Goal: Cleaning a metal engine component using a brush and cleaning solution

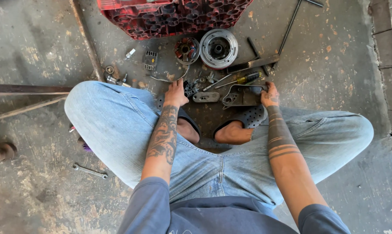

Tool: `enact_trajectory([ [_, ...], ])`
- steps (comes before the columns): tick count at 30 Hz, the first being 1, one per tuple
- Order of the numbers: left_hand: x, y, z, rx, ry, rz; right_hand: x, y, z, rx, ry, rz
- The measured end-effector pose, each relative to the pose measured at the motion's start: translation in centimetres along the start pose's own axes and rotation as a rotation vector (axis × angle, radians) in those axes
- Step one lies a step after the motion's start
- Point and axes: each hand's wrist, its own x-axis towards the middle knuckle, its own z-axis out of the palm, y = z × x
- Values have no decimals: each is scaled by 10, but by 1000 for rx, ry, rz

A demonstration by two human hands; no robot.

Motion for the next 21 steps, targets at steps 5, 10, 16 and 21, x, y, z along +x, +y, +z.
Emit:
enact_trajectory([
  [5,0,4,4,48,10,31,-27,-29,-25,-18,-45,50],
  [10,19,0,16,57,9,36,-29,-27,-27,-34,-57,60],
  [16,29,-10,27,-9,36,3,-37,-45,-32,-9,-99,99],
  [21,41,-18,42,74,51,29,-31,-38,-26,-25,-128,126],
])
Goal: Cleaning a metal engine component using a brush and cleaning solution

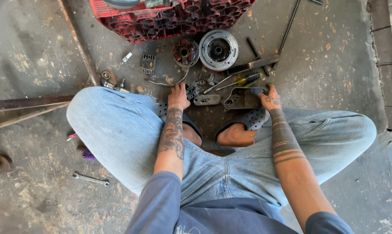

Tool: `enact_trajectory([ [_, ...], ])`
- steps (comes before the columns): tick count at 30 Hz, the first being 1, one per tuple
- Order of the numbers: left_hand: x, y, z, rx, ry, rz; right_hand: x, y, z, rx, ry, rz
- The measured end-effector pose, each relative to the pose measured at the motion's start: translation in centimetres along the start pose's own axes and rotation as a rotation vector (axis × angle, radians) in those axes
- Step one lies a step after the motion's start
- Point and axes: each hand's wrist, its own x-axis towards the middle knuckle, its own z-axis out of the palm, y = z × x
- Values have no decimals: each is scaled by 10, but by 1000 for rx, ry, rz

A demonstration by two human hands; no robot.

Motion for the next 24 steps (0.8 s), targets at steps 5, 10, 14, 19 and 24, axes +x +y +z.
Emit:
enact_trajectory([
  [5,-2,-7,-6,-149,-13,51,-1,-5,0,26,2,12],
  [10,-18,-16,-27,-249,-76,30,-1,-5,6,29,23,-20],
  [14,-47,-3,-70,-406,-49,5,4,-9,9,21,34,-88],
  [19,-61,4,-91,-455,-7,-23,17,6,18,11,101,-159],
  [24,-73,14,-90,-367,102,47,37,39,27,-37,236,-259],
])
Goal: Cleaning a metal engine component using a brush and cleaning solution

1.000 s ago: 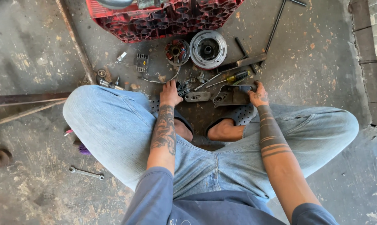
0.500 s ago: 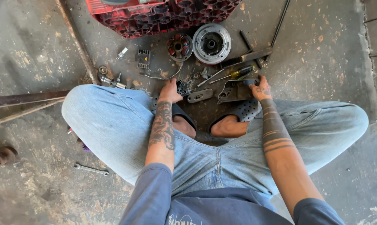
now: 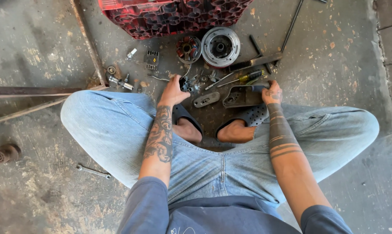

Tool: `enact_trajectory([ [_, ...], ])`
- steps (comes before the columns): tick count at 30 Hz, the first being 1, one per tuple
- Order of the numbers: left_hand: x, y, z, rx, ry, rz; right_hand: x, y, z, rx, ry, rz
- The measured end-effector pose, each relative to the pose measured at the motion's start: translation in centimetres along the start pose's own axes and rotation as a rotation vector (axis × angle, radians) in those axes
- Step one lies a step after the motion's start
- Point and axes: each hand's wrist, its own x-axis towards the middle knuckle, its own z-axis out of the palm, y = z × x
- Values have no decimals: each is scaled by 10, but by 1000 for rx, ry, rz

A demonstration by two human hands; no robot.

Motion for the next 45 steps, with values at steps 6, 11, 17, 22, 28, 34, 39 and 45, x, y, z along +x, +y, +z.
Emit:
enact_trajectory([
  [6,12,-10,29,226,36,129,-30,-76,-56,-70,-121,211],
  [11,30,-24,54,293,17,121,-41,-102,-84,-109,-85,190],
  [17,42,-36,65,322,18,93,-36,-90,-98,-69,-38,203],
  [22,48,-36,63,303,65,89,-40,-101,-112,-3,-7,201],
  [28,48,-33,70,424,55,103,-50,-129,-143,38,29,192],
  [34,52,-48,74,382,51,78,-57,-145,-163,189,91,200],
  [39,34,-11,49,390,60,61,-52,-144,-162,346,62,165],
  [45,25,65,17,-604,-36,106,-47,-146,-140,549,60,108],
])
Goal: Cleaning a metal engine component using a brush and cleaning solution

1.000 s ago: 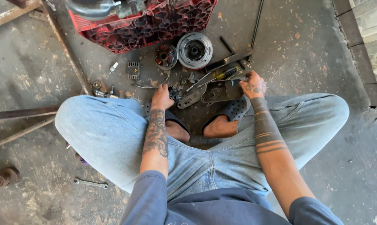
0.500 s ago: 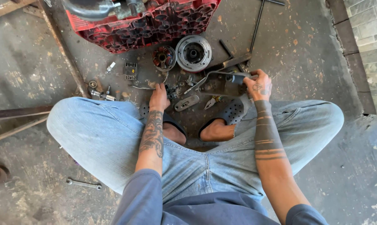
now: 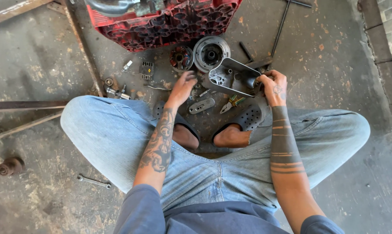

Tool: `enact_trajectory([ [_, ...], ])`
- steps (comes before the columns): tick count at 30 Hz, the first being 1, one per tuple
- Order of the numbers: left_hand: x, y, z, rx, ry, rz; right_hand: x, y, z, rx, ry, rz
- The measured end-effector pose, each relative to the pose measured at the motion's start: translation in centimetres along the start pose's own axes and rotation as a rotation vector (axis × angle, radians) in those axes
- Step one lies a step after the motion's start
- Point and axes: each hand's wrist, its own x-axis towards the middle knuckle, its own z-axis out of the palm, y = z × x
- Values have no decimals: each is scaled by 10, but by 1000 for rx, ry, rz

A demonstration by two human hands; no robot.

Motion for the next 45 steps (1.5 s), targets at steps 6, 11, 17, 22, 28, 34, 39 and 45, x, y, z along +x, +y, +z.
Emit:
enact_trajectory([
  [6,-49,79,32,-829,-165,-5,-35,-58,-1,85,123,-104],
  [11,-53,82,40,-903,-108,117,-47,-64,-2,161,145,-264],
  [17,-63,103,17,-755,-33,238,-66,-86,2,455,-15,-343],
  [22,-66,113,-4,-653,-93,299,-55,-66,15,838,-340,-130],
  [28,-75,126,-14,-497,-70,333,-68,-74,19,1197,-701,222],
  [34,-79,147,-12,-620,-57,319,-66,-65,28,1282,-774,100],
  [39,-80,137,21,-963,-219,240,-86,-94,31,878,-343,-400],
  [45,-92,147,44,-952,-205,247,-133,-139,37,317,-171,-885],
])
